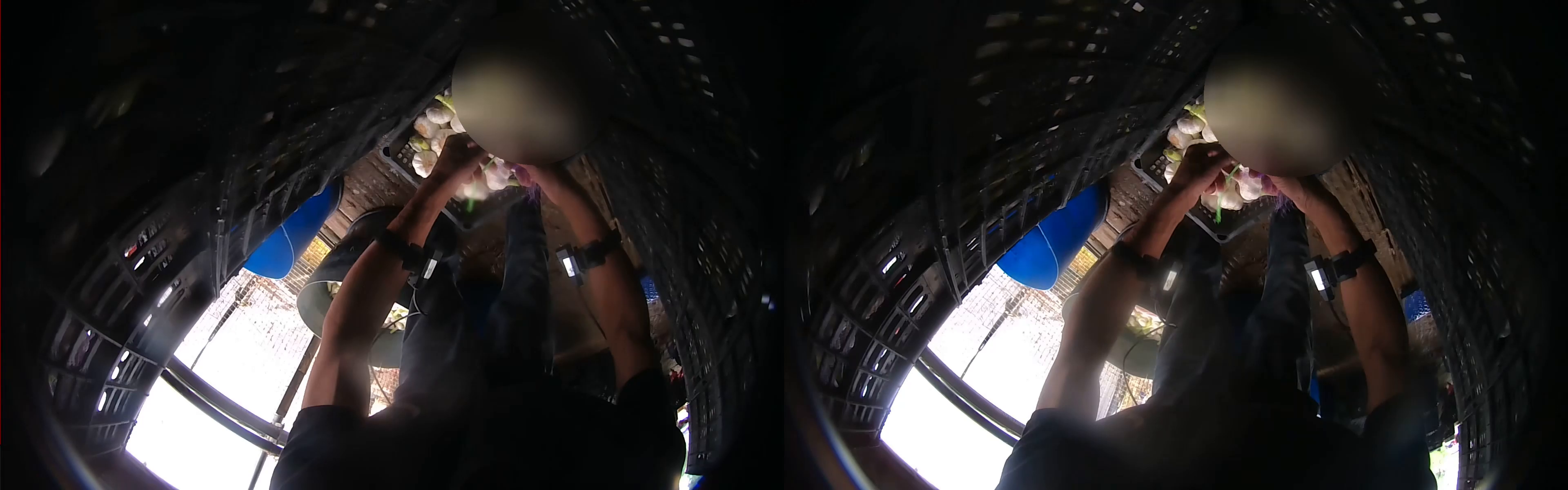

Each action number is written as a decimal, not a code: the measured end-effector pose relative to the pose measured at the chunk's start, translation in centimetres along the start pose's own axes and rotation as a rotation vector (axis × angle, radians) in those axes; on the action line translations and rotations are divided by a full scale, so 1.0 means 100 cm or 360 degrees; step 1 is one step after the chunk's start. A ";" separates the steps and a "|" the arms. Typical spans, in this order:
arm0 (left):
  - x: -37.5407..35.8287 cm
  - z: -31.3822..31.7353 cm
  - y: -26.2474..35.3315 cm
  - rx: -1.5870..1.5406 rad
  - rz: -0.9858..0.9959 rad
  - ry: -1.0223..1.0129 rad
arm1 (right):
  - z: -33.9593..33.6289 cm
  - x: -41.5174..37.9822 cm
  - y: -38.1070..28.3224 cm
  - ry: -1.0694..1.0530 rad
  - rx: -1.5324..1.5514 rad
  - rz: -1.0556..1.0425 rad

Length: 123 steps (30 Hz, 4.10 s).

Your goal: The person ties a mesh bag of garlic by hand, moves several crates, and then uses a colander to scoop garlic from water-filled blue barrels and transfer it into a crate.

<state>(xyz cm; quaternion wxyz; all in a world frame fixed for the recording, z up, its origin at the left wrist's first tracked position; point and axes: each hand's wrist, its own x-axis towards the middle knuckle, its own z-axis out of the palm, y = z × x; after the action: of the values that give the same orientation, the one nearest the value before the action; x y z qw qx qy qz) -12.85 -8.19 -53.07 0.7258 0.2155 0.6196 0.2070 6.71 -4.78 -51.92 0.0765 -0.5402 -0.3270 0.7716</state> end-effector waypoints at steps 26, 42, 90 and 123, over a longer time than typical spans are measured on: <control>0.030 0.038 -0.066 -0.0270 0.0808 -0.0102 | 0.006 0.004 0.024 0.0731 -0.1419 -0.1216; 0.020 0.009 -0.014 0.0042 0.0246 -0.0064 | -0.010 0.026 0.039 0.0541 -0.0789 -0.1180; -0.103 0.197 0.009 0.1935 -0.0285 -0.0370 | 0.241 -0.426 0.537 0.1761 0.2609 0.0530; -0.118 1.050 -0.268 0.2983 0.0292 -0.1759 | 0.017 -0.636 0.788 0.1886 0.1660 0.1034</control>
<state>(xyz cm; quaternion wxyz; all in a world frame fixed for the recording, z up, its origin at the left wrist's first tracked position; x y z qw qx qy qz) 90.18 -42.77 -44.15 0.4333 0.7914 0.1013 -0.4192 49.51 -96.46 -48.01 0.2489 -0.8173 0.3353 0.3970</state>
